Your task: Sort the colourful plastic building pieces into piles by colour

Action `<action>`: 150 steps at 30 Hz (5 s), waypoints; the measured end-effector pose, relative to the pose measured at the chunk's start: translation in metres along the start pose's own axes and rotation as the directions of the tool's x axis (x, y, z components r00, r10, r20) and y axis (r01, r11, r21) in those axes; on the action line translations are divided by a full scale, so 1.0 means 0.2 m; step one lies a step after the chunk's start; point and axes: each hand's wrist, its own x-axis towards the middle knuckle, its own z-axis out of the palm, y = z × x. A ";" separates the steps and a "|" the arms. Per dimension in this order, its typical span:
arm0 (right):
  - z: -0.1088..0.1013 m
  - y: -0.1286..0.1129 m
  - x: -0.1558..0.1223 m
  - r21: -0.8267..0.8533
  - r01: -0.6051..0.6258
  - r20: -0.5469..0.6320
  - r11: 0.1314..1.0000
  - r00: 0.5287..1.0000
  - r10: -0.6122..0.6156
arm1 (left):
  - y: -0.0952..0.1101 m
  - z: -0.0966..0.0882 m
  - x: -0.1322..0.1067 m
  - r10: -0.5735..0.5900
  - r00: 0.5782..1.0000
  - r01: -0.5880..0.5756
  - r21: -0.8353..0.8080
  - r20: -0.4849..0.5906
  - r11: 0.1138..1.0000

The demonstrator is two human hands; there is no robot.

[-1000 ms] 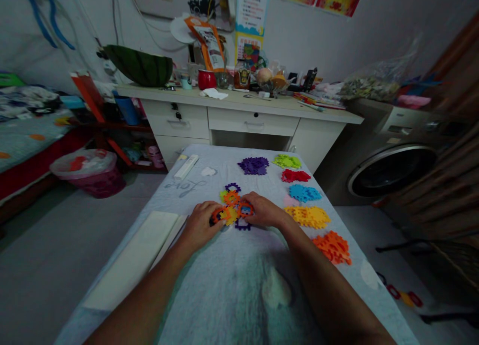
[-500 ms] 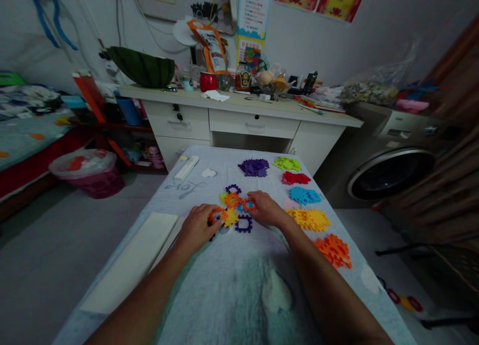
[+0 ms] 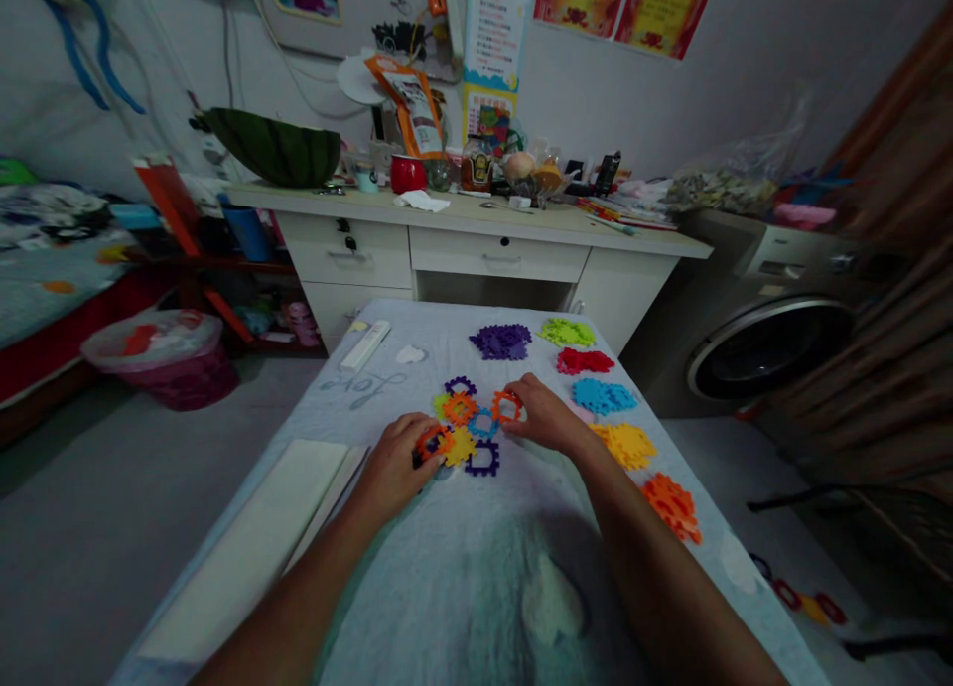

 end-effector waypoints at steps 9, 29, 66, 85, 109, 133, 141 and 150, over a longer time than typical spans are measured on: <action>-0.34 0.35 -0.13 -0.051 -0.142 -0.118 0.989 0.984 0.135 | -0.03 0.00 -0.01 -0.024 0.999 0.020 0.139 0.027 0.990; -0.30 0.48 -0.60 -0.153 -0.392 0.033 0.907 0.916 0.401 | -0.07 0.02 -0.01 -0.011 1.000 0.009 0.106 0.019 0.994; -0.28 0.48 -1.10 0.124 -0.460 0.088 0.879 0.888 0.452 | -0.08 0.02 0.00 0.010 0.997 -0.021 0.145 0.077 0.989; -0.23 0.46 -1.03 0.113 -0.432 0.091 0.895 0.901 0.424 | -0.07 0.02 0.00 -0.007 0.996 -0.004 0.135 0.086 0.991; 0.21 -0.23 -0.25 0.062 0.019 -0.023 0.998 1.000 -0.017 | 0.06 -0.02 -0.01 -0.024 0.994 0.018 0.056 0.105 0.998; 0.29 -0.14 -0.29 0.040 -0.104 -0.145 0.994 0.984 0.108 | 0.06 -0.02 0.00 -0.074 0.995 0.071 0.054 0.065 0.996; 0.23 -0.14 -0.30 0.103 -0.093 -0.092 0.990 0.990 0.102 | 0.05 -0.01 -0.01 -0.052 0.997 0.048 0.059 0.062 0.997; -0.10 -0.12 -0.05 0.006 -0.089 -0.216 0.996 0.972 0.089 | 0.06 -0.02 0.00 -0.071 0.994 0.067 0.046 0.084 0.997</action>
